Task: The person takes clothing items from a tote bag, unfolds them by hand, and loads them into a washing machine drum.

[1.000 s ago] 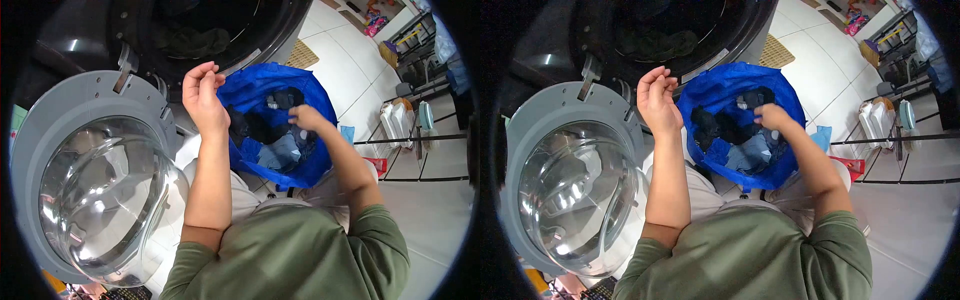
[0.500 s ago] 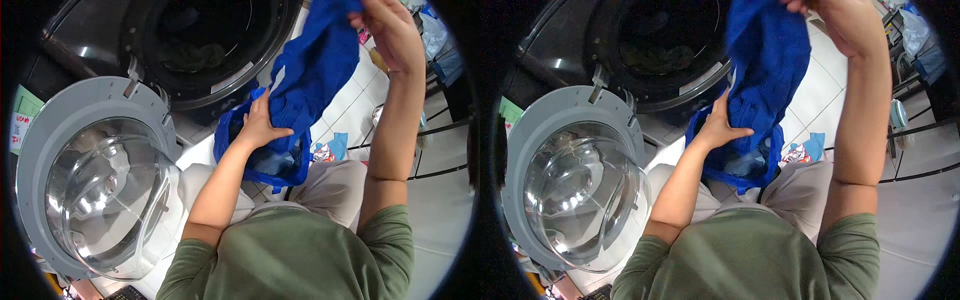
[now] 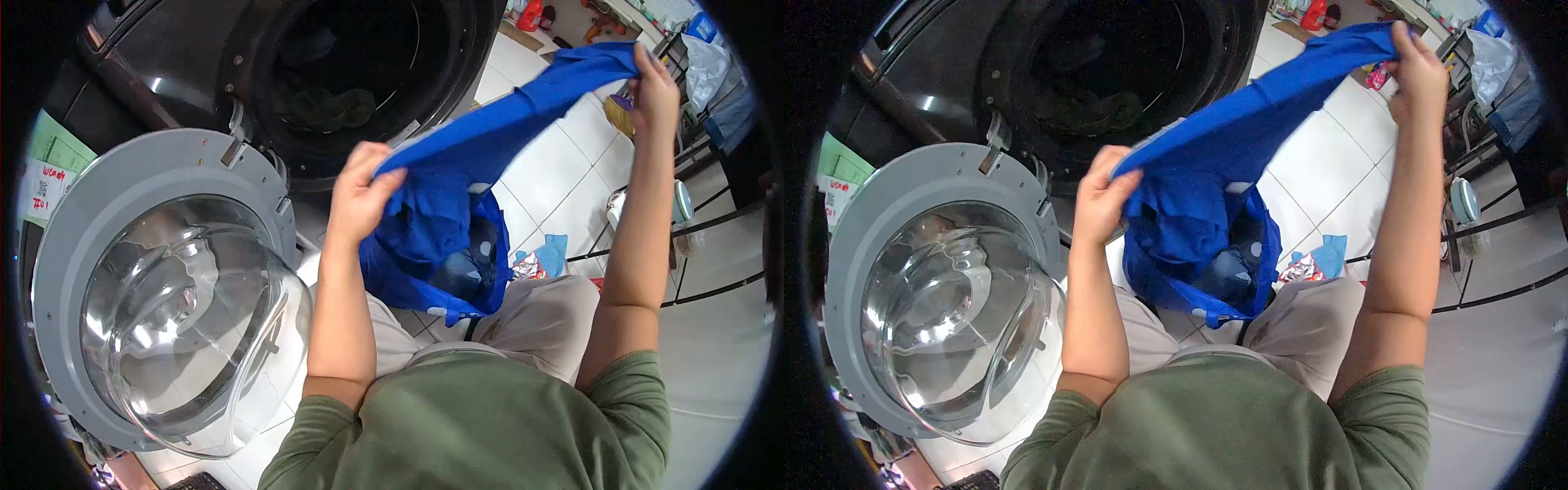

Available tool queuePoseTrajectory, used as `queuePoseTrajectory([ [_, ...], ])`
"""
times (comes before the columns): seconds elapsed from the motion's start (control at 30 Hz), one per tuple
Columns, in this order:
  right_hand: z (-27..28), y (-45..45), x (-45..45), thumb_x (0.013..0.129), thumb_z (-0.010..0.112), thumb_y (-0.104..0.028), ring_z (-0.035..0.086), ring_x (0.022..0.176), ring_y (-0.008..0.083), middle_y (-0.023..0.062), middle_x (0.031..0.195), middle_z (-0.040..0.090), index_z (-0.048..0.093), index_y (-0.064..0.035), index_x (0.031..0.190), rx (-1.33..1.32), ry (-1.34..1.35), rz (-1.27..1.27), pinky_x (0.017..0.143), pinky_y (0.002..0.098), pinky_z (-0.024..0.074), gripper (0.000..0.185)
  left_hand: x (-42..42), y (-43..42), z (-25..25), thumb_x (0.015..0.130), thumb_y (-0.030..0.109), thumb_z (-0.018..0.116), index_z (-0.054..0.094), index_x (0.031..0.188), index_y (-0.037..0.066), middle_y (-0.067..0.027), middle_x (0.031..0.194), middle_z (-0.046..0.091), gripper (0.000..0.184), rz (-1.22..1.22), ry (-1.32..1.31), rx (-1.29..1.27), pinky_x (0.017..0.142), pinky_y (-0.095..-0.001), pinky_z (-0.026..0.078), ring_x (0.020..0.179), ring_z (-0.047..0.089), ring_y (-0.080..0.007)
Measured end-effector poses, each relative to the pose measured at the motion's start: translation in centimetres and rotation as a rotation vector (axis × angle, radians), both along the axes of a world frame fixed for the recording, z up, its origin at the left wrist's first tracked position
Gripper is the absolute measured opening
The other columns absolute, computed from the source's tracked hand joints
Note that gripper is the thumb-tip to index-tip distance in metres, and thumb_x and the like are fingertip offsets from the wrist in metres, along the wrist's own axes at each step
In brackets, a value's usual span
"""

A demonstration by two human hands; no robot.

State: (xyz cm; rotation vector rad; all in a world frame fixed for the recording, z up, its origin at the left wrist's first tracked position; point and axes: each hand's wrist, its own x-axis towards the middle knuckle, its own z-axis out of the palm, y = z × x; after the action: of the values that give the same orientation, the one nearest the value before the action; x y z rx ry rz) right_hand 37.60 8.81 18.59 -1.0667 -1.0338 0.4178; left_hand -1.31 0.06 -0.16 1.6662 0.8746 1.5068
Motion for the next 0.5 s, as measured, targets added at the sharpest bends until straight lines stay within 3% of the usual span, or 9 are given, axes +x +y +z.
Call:
queuePoseTrajectory([
  [0.07, -2.9, -1.0, -3.4, 0.090, 0.069, -0.021, 0.054, 0.064, 0.0081, 0.0011, 0.085, 0.067, 0.067, -0.0036, 0.099, -0.084, 0.020, 0.378, 0.061, 0.0242, 0.0432, 0.020, 1.5, 0.9, -1.4, 0.088, 0.021, 0.068, 0.055, 0.123, 0.002, -0.0111, 0.111, 0.061, 0.042, -0.048, -0.556, -0.175, 0.099, -0.0353, 0.042, 0.109, 0.056, -0.0224],
  [0.1, -3.3, -4.3, -8.2, 0.090, 0.068, -0.017, 0.058, 0.071, 0.0082, 0.0023, 0.088, 0.068, 0.068, -0.0029, 0.097, -0.151, -0.022, 0.619, 0.066, 0.0253, 0.0463, 0.015, 3.4, -0.8, 1.4, 0.088, 0.028, 0.069, 0.030, 0.145, 0.004, -0.0174, 0.130, 0.054, 0.073, 0.147, -0.391, -0.491, 0.107, -0.0385, 0.036, 0.120, 0.053, -0.0271],
  [0.13, -5.0, -6.2, -11.0, 0.090, 0.068, -0.015, 0.063, 0.083, 0.0098, 0.0044, 0.092, 0.069, 0.069, -0.0006, 0.100, -0.159, -0.200, 0.822, 0.075, 0.0272, 0.0497, 0.017, 3.9, 0.1, -1.1, 0.086, 0.034, 0.071, 0.010, 0.152, 0.004, -0.0188, 0.143, 0.044, 0.095, 0.267, 0.259, 0.069, 0.106, -0.0400, 0.037, 0.122, 0.051, -0.0298],
  [0.2, -6.0, -9.1, -14.6, 0.084, 0.075, -0.014, 0.063, 0.099, 0.0148, 0.0092, 0.109, 0.069, 0.066, 0.0007, 0.118, -0.128, -0.637, 0.888, 0.091, 0.0314, 0.0483, 0.038, 7.0, -1.6, -2.2, 0.084, 0.031, 0.074, 0.040, 0.139, 0.001, -0.0157, 0.126, 0.058, 0.072, -0.021, 0.104, -0.242, 0.100, -0.0371, 0.042, 0.111, 0.056, -0.0253],
  [0.27, -10.8, -6.0, -13.8, 0.065, 0.088, -0.030, 0.046, 0.128, 0.0212, 0.0151, 0.145, 0.045, 0.030, -0.0051, 0.151, -0.079, -0.612, 1.047, 0.106, 0.0360, 0.0374, 0.107, 6.8, -1.6, -2.4, 0.085, 0.025, 0.073, 0.055, 0.126, -0.001, -0.0134, 0.116, 0.064, 0.052, -0.234, 0.034, -0.730, 0.090, -0.0321, 0.048, 0.103, 0.061, -0.0191],
  [0.37, -19.0, -8.8, -15.0, 0.069, 0.085, -0.040, 0.058, 0.100, 0.0241, 0.0142, 0.117, 0.061, 0.054, -0.0035, 0.125, -0.358, -0.679, 1.121, 0.091, 0.0365, 0.0459, 0.073, 5.8, -1.4, 0.6, 0.094, 0.013, 0.060, 0.064, 0.108, 0.007, 0.0012, 0.096, 0.065, 0.016, -0.165, -0.756, -0.545, 0.077, -0.0209, 0.047, 0.085, 0.058, -0.0046],
  [0.4, -22.2, -11.2, -15.9, 0.071, 0.083, -0.043, 0.062, 0.091, 0.0251, 0.0139, 0.108, 0.067, 0.062, -0.0029, 0.116, -0.466, -0.700, 1.181, 0.086, 0.0367, 0.0488, 0.065, 5.0, -0.7, 0.4, 0.094, 0.015, 0.062, 0.064, 0.109, 0.005, -0.0011, 0.096, 0.066, 0.018, -0.178, -0.725, -0.489, 0.072, -0.0228, 0.049, 0.081, 0.058, -0.0045],
  [0.47, -29.8, -14.3, -17.3, 0.075, 0.078, -0.045, 0.065, 0.077, 0.0295, 0.0152, 0.093, 0.072, 0.072, -0.0002, 0.095, -0.724, -0.680, 1.344, 0.077, 0.0390, 0.0521, 0.049, 4.0, 0.4, -0.8, 0.093, 0.014, 0.062, 0.063, 0.108, 0.003, -0.0035, 0.091, 0.066, 0.019, 0.043, -0.118, -0.515, 0.064, -0.0240, 0.048, 0.073, 0.058, -0.0058],
  [0.5, -28.6, -14.1, -18.4, 0.074, 0.075, -0.041, 0.065, 0.084, 0.0319, 0.0184, 0.092, 0.072, 0.073, 0.0024, 0.088, -1.117, -1.055, 1.376, 0.079, 0.0430, 0.0511, 0.045, 3.8, 0.7, -0.8, 0.093, 0.015, 0.063, 0.064, 0.110, 0.003, -0.0031, 0.096, 0.066, 0.021, 0.224, -0.048, -0.372, 0.066, -0.0238, 0.048, 0.074, 0.058, -0.0072],
])
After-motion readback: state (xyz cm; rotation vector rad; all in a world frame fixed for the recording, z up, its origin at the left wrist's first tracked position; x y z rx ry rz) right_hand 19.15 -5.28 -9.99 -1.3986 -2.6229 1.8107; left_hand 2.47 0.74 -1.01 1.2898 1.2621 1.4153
